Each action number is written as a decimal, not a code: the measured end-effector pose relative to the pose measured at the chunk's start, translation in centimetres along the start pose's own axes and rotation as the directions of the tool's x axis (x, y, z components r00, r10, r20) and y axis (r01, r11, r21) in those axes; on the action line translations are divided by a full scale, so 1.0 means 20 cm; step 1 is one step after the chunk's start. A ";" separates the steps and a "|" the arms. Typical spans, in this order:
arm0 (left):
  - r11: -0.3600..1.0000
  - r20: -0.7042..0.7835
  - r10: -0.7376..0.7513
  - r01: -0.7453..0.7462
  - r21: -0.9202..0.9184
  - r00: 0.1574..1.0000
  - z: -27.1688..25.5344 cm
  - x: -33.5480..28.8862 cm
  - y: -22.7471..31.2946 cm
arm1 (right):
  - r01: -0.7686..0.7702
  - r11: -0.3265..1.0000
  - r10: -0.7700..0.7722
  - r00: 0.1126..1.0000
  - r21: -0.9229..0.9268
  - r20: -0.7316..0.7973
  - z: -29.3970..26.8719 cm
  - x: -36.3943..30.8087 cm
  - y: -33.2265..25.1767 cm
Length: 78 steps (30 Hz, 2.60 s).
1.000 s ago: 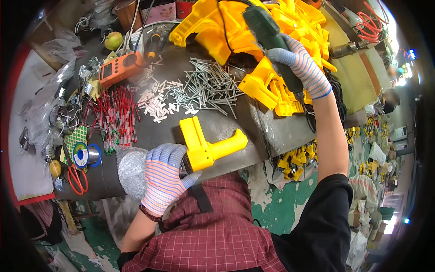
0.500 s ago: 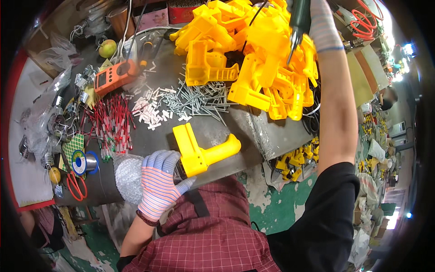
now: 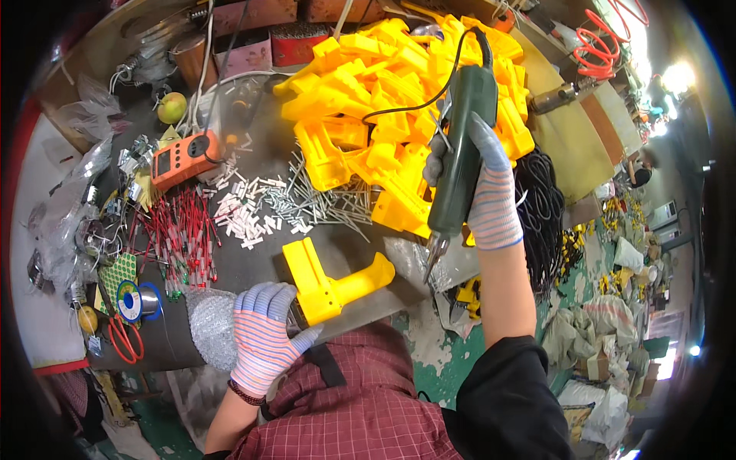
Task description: Assembling components into a yellow handheld electronic device using a screwdriver and soldering iron.
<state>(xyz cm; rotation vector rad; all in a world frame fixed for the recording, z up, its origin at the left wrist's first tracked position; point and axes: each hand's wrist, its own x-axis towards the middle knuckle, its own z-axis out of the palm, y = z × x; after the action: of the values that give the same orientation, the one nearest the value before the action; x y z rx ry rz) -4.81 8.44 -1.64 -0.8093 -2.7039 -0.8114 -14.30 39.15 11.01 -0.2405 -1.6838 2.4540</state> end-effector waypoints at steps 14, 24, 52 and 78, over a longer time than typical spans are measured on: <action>0.999 0.010 0.015 -0.014 -0.031 1.000 0.01 0.07 -0.02 | 0.302 0.482 -0.227 0.950 -0.822 0.215 0.13 0.48 0.02; 0.999 -0.028 0.014 -0.015 -0.030 1.000 0.01 0.01 -0.01 | -0.138 0.966 0.069 0.952 0.217 0.298 -0.06 0.00 -0.05; 1.000 0.029 -0.006 0.006 0.022 1.000 0.05 0.02 -0.01 | 0.164 0.662 0.136 0.934 0.731 -0.332 -0.33 -0.35 0.68; 0.995 0.032 -0.009 0.012 -0.094 0.999 0.04 0.01 -0.05 | 0.090 0.601 0.112 0.974 0.794 -0.195 -0.30 -0.35 0.59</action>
<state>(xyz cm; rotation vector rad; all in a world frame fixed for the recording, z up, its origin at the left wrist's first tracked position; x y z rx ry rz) -5.56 8.30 -2.62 -0.8356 -2.7175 -0.9433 -6.67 38.97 -1.77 -0.3781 -0.3528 2.7650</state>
